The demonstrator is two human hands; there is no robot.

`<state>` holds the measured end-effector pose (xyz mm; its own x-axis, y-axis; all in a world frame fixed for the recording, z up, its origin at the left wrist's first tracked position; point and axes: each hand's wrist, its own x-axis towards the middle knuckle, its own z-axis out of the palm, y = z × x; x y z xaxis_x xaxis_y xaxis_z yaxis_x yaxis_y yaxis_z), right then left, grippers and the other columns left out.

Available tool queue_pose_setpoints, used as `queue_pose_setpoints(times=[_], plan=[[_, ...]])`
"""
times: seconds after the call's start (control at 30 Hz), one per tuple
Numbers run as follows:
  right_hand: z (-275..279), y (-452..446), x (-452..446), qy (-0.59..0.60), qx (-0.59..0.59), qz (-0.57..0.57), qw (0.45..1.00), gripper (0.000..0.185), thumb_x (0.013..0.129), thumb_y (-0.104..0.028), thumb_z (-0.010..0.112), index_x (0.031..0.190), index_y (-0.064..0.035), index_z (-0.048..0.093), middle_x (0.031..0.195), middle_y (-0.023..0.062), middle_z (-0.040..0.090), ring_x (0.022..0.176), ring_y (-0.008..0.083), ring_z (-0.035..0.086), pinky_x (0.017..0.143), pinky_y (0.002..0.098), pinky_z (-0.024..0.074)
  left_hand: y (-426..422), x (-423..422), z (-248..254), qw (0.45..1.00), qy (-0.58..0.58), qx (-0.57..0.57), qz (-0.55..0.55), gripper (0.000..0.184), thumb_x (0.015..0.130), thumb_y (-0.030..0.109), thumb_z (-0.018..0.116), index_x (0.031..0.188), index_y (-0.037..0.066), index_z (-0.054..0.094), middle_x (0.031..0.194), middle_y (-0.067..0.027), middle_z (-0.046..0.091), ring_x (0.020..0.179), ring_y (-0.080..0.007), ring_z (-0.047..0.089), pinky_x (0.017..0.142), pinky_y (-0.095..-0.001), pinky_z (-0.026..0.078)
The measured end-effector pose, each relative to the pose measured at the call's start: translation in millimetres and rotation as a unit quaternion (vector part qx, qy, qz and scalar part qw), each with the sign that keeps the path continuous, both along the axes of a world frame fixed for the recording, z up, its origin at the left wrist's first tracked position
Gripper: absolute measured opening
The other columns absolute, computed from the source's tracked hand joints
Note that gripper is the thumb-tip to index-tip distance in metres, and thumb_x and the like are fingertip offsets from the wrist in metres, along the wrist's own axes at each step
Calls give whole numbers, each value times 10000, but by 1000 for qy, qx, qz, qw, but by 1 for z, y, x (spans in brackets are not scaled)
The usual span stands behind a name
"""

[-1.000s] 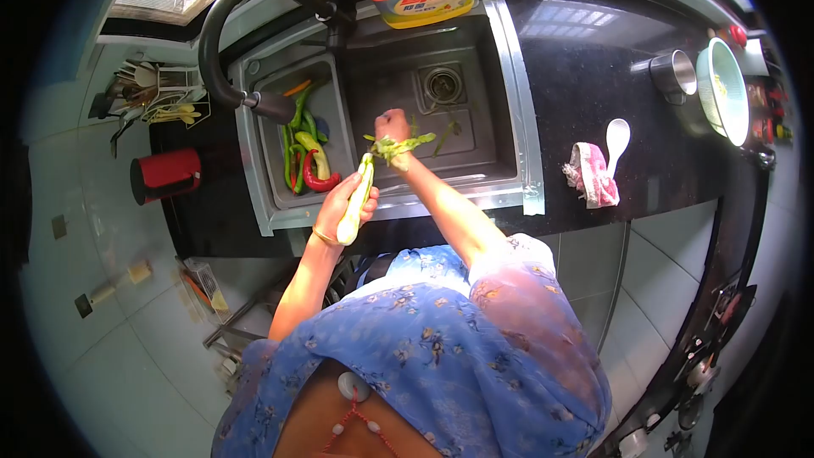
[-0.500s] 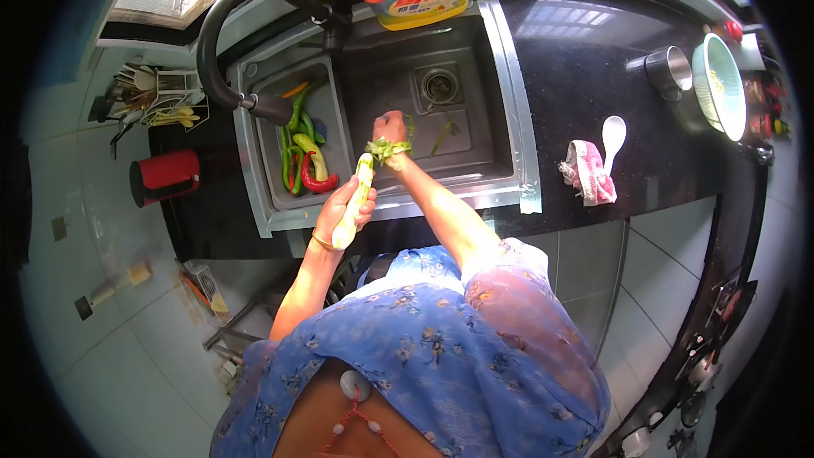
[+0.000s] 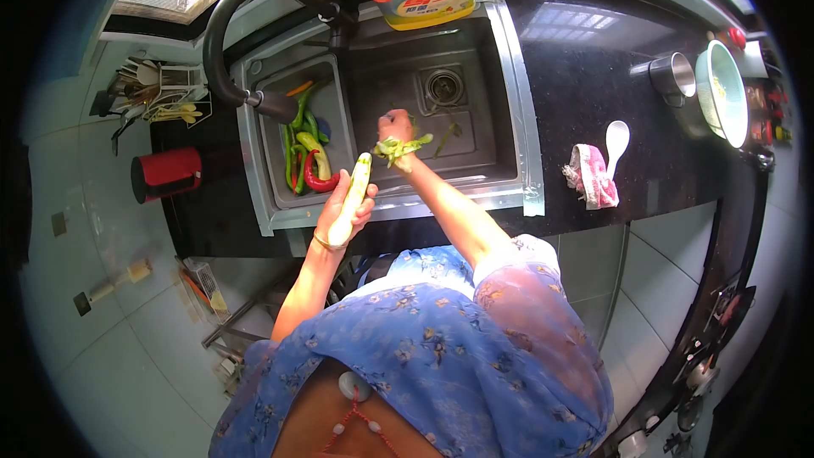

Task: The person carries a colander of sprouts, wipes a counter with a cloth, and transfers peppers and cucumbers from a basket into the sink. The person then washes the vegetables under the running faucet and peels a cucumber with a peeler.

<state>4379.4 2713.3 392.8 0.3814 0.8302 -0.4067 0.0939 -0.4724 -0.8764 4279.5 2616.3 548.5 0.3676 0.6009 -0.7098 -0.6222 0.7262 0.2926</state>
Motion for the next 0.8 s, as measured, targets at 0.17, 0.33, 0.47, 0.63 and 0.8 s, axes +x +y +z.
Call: queue_pose_setpoints(times=[0.17,0.33,0.47,0.63,0.8], plan=[[-7,2,-14,-29,26,12,999,325,749,-222,583,972,15,589,834,194,640,798,321,631,726,379,482,-4,-7,-5,996,-91,14,1,358,960,358,391,1158,60,419,808,-96,514,470,-116,462,355,-196,377],[-23,13,7,3,-41,15,999,341,732,-206,603,976,30,579,812,228,632,781,357,630,729,413,486,-14,-16,6,988,-144,52,11,422,951,350,421,1272,80,383,795,-94,523,470,-128,470,350,-200,384],[25,13,13,-97,-55,284,952,301,765,-199,554,990,-2,589,888,210,643,862,336,632,723,419,495,-30,-71,-3,988,140,62,12,326,938,320,449,1178,100,432,780,-86,541,486,-147,500,359,-222,393],[-66,-13,71,-385,-226,458,769,393,827,-213,524,1142,18,484,1016,197,637,982,306,622,809,391,506,-40,-151,18,934,331,106,86,297,906,240,527,1158,120,426,759,-59,533,499,-144,532,381,-242,455],[-40,10,85,-352,-199,324,856,367,815,-234,548,1091,-6,464,958,220,636,919,367,621,768,456,496,-54,-273,-29,765,622,112,123,478,831,109,603,1246,60,368,821,-89,543,451,-149,523,400,-279,469]])
